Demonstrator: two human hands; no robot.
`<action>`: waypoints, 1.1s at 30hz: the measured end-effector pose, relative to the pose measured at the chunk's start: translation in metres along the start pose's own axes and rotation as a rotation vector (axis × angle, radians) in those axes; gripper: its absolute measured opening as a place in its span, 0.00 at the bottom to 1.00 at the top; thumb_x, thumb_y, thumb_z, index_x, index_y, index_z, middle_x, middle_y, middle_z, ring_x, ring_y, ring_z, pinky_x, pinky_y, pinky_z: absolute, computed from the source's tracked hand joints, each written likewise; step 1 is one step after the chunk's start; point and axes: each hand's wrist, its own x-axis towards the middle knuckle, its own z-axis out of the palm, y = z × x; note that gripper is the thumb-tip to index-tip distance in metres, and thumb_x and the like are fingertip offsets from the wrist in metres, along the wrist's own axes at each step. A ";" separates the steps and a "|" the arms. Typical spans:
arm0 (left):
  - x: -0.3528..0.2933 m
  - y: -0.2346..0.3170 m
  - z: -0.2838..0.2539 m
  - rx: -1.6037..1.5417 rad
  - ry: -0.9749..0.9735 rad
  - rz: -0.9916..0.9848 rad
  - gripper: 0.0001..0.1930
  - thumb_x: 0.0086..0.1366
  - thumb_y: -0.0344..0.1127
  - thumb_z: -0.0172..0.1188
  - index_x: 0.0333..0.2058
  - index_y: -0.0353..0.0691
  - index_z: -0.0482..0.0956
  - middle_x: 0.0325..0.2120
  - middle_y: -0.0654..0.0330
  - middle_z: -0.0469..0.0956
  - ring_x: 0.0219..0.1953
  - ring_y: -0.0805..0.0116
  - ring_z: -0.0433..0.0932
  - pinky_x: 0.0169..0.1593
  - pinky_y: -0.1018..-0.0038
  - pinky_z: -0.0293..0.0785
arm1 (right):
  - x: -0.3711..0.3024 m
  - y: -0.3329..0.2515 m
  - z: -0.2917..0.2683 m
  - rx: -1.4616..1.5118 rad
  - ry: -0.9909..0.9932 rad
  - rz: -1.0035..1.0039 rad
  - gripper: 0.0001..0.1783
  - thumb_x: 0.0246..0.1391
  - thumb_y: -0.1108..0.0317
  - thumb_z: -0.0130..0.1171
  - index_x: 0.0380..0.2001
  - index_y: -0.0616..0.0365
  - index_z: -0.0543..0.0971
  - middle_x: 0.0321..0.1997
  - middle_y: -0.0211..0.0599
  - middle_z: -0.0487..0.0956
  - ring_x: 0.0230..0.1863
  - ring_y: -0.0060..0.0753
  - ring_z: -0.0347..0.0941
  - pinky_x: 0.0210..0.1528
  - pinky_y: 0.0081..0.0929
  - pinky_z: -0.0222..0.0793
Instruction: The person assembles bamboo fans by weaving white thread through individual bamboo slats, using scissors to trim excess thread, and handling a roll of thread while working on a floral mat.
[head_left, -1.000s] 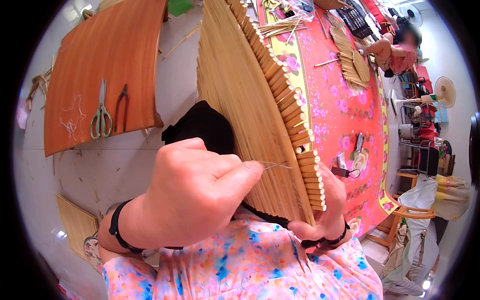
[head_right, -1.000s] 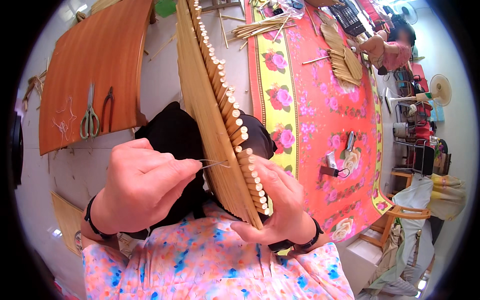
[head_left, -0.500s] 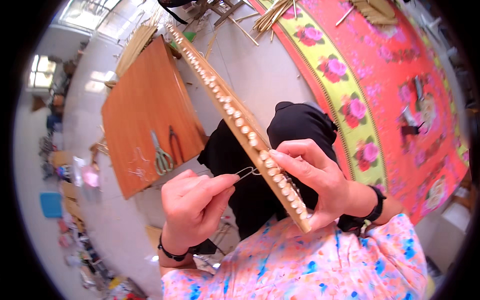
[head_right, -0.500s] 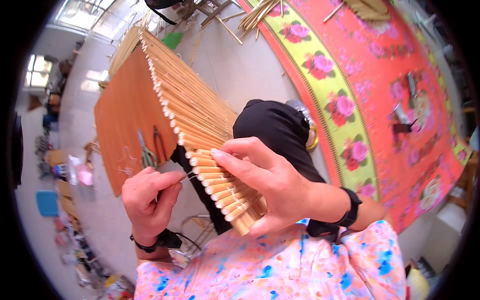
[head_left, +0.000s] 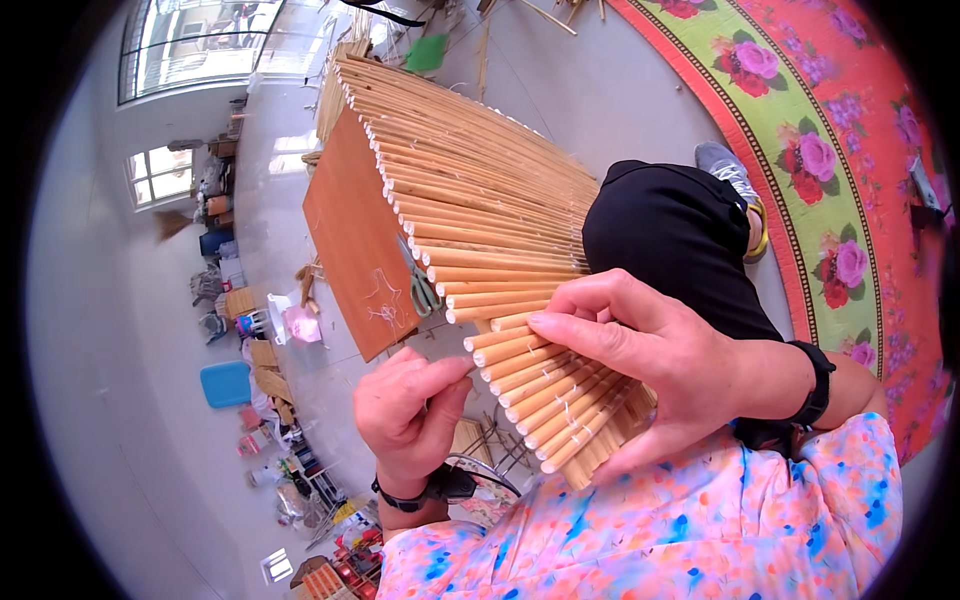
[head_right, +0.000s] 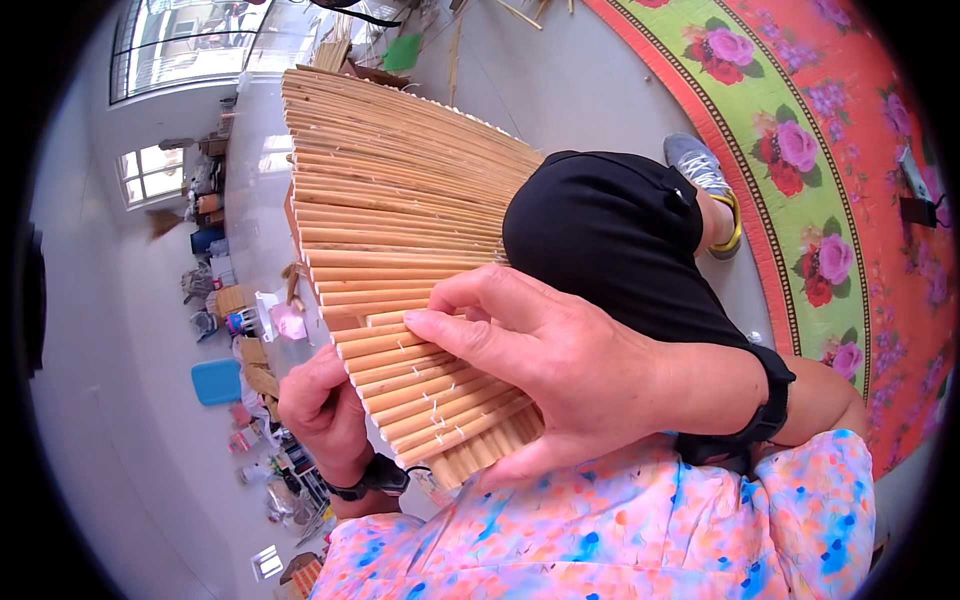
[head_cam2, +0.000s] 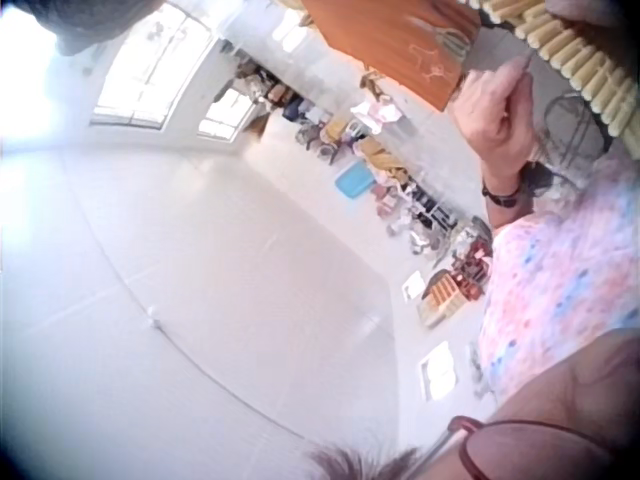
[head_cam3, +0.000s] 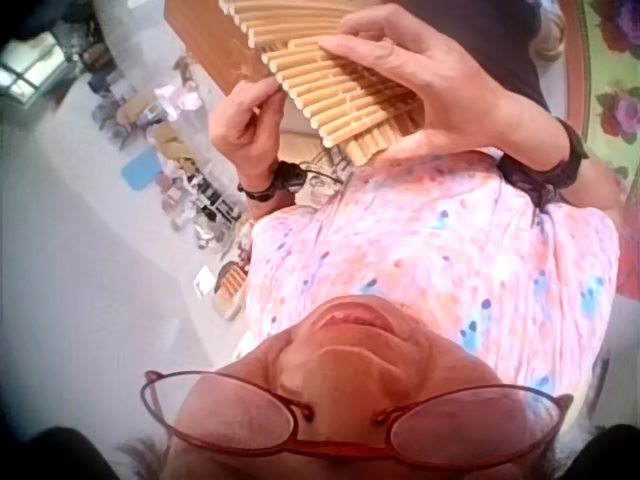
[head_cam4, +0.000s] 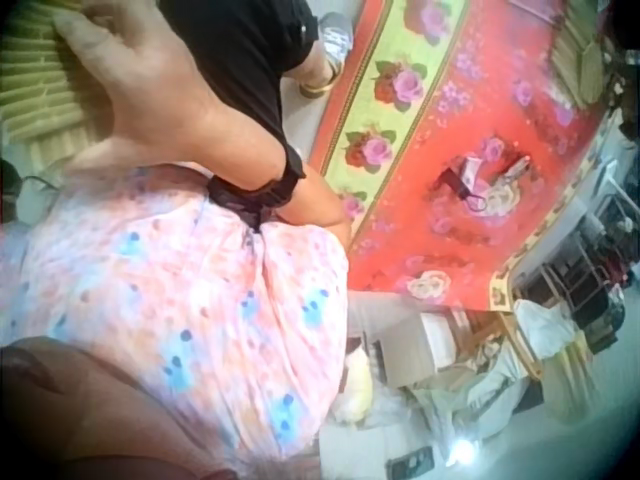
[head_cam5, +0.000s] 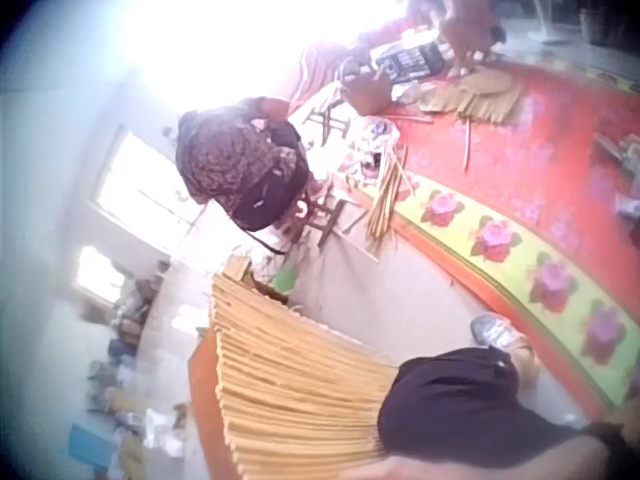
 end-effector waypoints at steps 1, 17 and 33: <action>-0.001 0.001 -0.001 0.016 -0.001 -0.013 0.10 0.45 0.19 0.64 0.30 0.34 0.80 0.12 0.63 0.66 0.14 0.70 0.61 0.20 0.75 0.54 | 0.000 0.002 0.000 0.022 0.004 -0.002 0.53 0.34 0.47 0.73 0.58 0.70 0.64 0.52 0.50 0.64 0.50 0.40 0.65 0.47 0.31 0.68; -0.007 0.015 0.007 -0.043 0.110 -0.178 0.07 0.48 0.18 0.63 0.27 0.34 0.79 0.11 0.64 0.64 0.14 0.72 0.60 0.20 0.76 0.51 | 0.005 0.006 -0.002 -0.027 0.045 -0.066 0.49 0.31 0.47 0.73 0.54 0.68 0.68 0.49 0.49 0.67 0.43 0.40 0.69 0.41 0.31 0.72; 0.002 0.016 0.020 -0.040 0.090 -0.119 0.07 0.49 0.17 0.57 0.28 0.32 0.77 0.16 0.57 0.73 0.17 0.64 0.69 0.25 0.74 0.62 | 0.008 0.008 0.008 -0.017 0.071 -0.093 0.46 0.31 0.49 0.73 0.51 0.69 0.70 0.46 0.50 0.68 0.41 0.44 0.70 0.39 0.33 0.72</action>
